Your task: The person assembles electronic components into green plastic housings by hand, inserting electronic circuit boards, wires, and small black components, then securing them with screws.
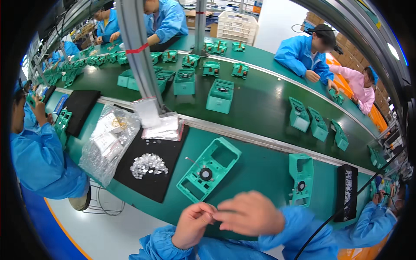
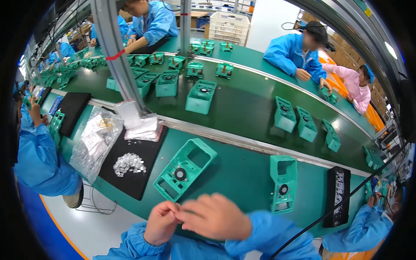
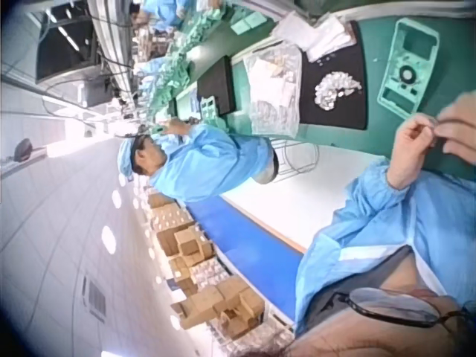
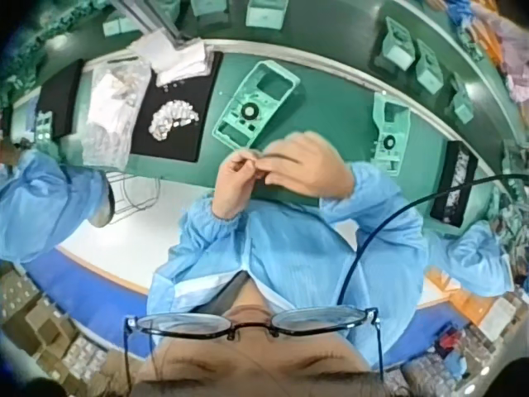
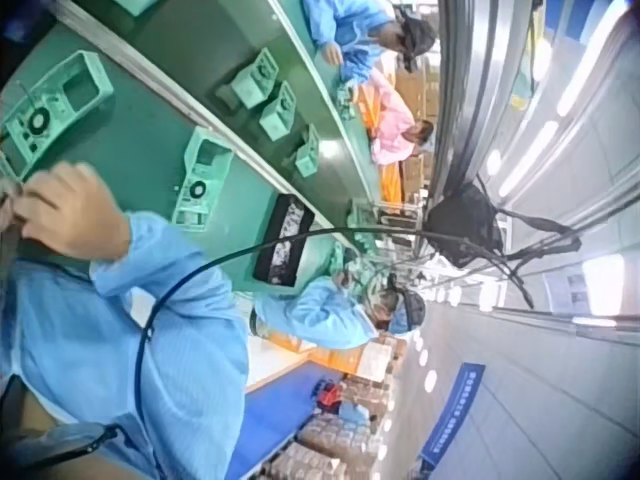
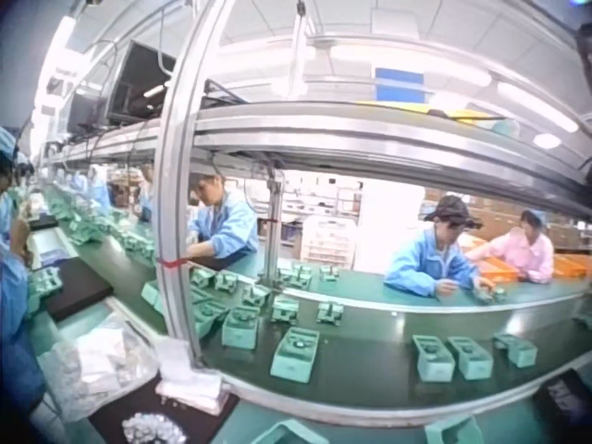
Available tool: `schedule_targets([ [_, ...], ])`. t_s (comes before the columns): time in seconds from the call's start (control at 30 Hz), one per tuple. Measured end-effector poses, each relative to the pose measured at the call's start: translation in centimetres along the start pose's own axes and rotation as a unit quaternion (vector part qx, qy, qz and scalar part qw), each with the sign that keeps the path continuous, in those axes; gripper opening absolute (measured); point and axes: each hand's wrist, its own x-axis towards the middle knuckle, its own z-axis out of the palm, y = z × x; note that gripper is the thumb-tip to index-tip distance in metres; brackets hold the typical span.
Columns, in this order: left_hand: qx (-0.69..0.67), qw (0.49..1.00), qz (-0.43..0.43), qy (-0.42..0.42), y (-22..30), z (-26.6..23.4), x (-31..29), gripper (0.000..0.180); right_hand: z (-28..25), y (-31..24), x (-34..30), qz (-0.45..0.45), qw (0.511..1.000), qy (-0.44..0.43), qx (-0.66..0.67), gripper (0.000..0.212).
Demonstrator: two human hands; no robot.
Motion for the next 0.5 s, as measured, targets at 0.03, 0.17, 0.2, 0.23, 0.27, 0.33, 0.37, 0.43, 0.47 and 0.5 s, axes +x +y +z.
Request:
schedule_targets([
  [0.03,-0.044,0.998,-0.033,-0.037,-1.1,0.4,0.1,0.009,0.9,-1.2,-1.9,0.035,0.998,0.049,0.019,0.025],
  [0.17,-0.143,0.971,-0.17,-0.086,-4.4,2.6,0.4,0.006,2.3,-3.9,-6.5,0.227,0.944,0.234,0.054,0.02],
  [0.2,-0.149,0.969,-0.183,-0.077,-4.9,3.0,0.7,0.007,2.6,-4.3,-7.0,0.262,0.926,0.265,0.057,0.017],
  [0.23,-0.151,0.964,-0.2,-0.09,-5.4,3.5,1.0,0.007,2.8,-4.4,-7.6,0.275,0.922,0.268,0.04,0.017],
  [0.27,-0.124,0.968,-0.201,-0.089,-5.9,4.0,1.3,0.007,3.0,-4.5,-8.3,0.307,0.902,0.3,0.04,0.015],
  [0.33,-0.097,0.971,-0.201,-0.09,-7.0,5.3,1.9,0.008,2.6,-4.1,-9.4,0.33,0.881,0.337,0.039,0.011],
  [0.37,-0.098,0.969,-0.208,-0.095,-7.4,5.9,2.4,0.008,2.3,-3.9,-9.9,0.336,0.878,0.338,0.033,0.011],
  [0.43,-0.078,0.966,-0.231,-0.089,-7.9,7.2,3.3,0.007,1.2,-3.6,-10.6,0.384,0.849,0.362,0.037,0.008],
  [0.47,-0.1,0.961,-0.225,-0.122,-8.6,7.3,3.8,0.013,0.1,-3.4,-11.2,0.394,0.85,0.345,0.05,0.01],
  [0.5,-0.105,0.961,-0.226,-0.121,-9.0,7.9,4.2,0.013,-0.8,-2.8,-11.9,0.396,0.851,0.341,0.048,0.01],
])
